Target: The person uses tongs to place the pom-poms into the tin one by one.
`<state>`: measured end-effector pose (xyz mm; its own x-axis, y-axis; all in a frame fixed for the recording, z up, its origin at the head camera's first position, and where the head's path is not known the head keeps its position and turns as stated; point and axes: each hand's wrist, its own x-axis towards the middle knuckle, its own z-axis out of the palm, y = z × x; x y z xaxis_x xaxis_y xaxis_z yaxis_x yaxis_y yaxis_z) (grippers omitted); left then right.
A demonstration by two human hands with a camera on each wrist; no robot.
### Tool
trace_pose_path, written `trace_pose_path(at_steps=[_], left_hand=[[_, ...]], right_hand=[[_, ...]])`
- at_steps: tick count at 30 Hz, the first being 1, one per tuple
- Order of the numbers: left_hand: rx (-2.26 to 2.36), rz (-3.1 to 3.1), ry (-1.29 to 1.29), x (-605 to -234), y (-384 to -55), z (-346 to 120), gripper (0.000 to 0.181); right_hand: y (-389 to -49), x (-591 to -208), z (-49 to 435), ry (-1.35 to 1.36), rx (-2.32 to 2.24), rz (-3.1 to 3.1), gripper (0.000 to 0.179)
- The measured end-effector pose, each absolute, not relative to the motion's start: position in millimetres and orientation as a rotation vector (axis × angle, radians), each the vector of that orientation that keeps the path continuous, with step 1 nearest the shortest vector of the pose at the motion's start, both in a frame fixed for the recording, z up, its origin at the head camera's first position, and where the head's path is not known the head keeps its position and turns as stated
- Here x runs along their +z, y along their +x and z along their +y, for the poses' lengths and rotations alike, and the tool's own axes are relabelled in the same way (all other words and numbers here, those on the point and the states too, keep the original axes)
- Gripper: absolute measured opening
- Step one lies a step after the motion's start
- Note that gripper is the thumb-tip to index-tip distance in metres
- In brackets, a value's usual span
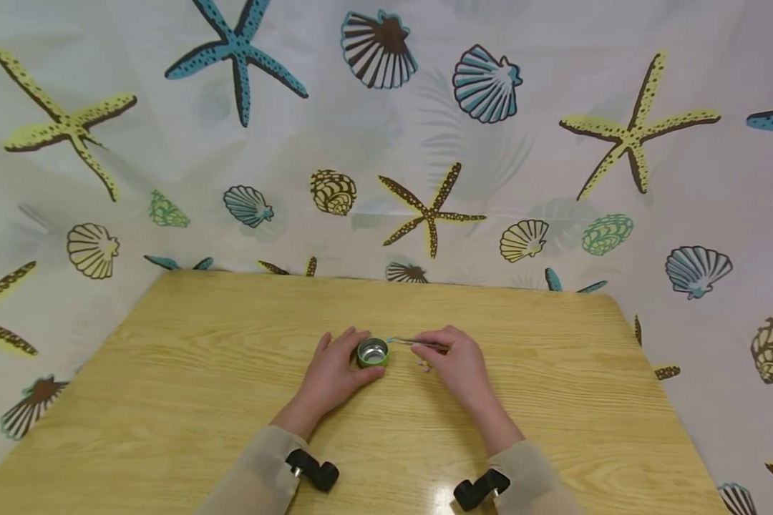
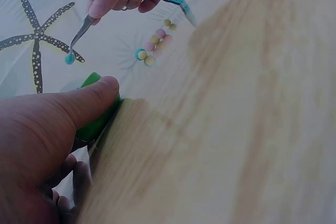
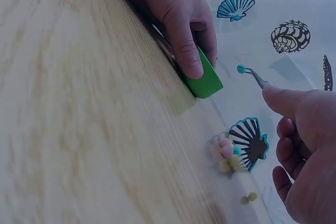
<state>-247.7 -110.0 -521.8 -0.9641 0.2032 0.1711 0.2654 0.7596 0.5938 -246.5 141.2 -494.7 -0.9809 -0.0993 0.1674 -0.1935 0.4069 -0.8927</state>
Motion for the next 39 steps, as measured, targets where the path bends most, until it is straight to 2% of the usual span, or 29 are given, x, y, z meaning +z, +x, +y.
trace_pose_path(at_steps=[23,39], left_hand=[[-0.975,-2.86,-0.374,-521.5,-246.7,-111.0,0.073],[-0.949,-2.864,-0.387,-521.8,-248.3,-111.9,0.073]], right_hand=[[-245.8,-497.0,124.4,0.26,1.51,-2.642,0.011],[-247.2,-498.6,124.9,0.25,1.544,-2.603,0.014]])
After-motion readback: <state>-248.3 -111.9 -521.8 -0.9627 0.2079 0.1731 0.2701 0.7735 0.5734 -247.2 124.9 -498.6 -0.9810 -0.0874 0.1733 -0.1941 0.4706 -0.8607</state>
